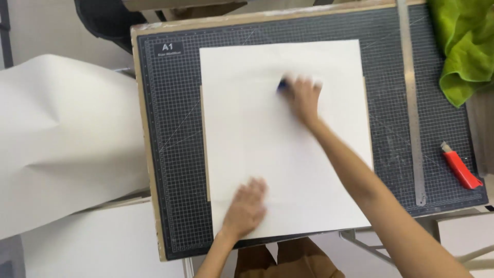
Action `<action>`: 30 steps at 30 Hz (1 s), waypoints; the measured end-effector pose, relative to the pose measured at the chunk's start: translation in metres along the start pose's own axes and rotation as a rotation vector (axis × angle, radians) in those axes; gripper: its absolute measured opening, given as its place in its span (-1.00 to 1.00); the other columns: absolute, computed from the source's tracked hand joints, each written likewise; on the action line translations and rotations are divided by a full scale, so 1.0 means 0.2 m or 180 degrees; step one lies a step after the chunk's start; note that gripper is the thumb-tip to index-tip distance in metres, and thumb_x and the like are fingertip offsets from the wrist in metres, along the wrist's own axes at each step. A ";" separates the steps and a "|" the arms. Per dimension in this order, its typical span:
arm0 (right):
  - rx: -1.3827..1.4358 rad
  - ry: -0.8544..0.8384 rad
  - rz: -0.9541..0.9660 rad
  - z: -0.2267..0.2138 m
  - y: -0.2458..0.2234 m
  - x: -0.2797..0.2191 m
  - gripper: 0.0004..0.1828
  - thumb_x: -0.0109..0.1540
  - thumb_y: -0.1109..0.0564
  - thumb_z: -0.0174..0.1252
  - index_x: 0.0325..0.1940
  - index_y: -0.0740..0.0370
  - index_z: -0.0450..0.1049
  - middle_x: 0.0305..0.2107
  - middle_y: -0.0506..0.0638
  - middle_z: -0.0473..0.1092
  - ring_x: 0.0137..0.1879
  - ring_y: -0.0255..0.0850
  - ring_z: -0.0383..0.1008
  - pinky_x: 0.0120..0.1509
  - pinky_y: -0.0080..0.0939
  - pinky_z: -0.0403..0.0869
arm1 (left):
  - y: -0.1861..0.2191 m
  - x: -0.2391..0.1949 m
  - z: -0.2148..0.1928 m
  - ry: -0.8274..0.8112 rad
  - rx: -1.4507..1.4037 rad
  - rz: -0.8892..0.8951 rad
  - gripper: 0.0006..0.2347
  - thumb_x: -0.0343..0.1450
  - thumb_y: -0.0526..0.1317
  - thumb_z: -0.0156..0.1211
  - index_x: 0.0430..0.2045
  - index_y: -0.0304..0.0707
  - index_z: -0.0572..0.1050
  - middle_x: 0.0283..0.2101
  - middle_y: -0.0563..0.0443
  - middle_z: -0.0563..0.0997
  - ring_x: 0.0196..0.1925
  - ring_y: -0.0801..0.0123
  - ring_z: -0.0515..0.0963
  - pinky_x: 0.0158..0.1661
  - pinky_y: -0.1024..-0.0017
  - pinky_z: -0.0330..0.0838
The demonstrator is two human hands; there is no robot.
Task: Applying adhesive to a cardboard sheet with a roller and bonding a paper sheet to it, then smoothing the surface with a squeegee.
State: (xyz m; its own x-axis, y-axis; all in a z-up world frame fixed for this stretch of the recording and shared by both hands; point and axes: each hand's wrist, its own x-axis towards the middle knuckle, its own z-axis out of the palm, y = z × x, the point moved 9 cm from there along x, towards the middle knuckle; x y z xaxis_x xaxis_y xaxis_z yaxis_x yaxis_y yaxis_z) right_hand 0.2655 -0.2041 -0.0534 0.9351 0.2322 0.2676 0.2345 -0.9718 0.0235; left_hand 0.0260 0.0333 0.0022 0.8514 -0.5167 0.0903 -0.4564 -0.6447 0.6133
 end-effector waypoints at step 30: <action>-0.0415 0.0248 -0.1095 0.12 -1.12 0.32 -0.40 0.30 0.18 0.00 0.42 -0.22 0.18 -0.15 -0.02 0.31 -0.13 0.00 0.32 -0.21 0.12 0.22 | 0.14 -0.24 0.19 -0.0567 0.1153 0.1278 -0.29 0.40 0.22 -0.06 0.44 -0.09 0.06 0.56 0.09 -0.04 0.60 0.33 -0.08 0.48 0.17 -0.17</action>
State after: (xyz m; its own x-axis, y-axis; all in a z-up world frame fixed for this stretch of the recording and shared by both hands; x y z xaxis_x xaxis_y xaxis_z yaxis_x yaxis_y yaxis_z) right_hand 0.2799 0.0288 -0.0653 0.7835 0.5469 0.2950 0.4909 -0.8358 0.2459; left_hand -0.0372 0.0184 -0.0150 0.5503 -0.8280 0.1078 -0.8215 -0.5139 0.2470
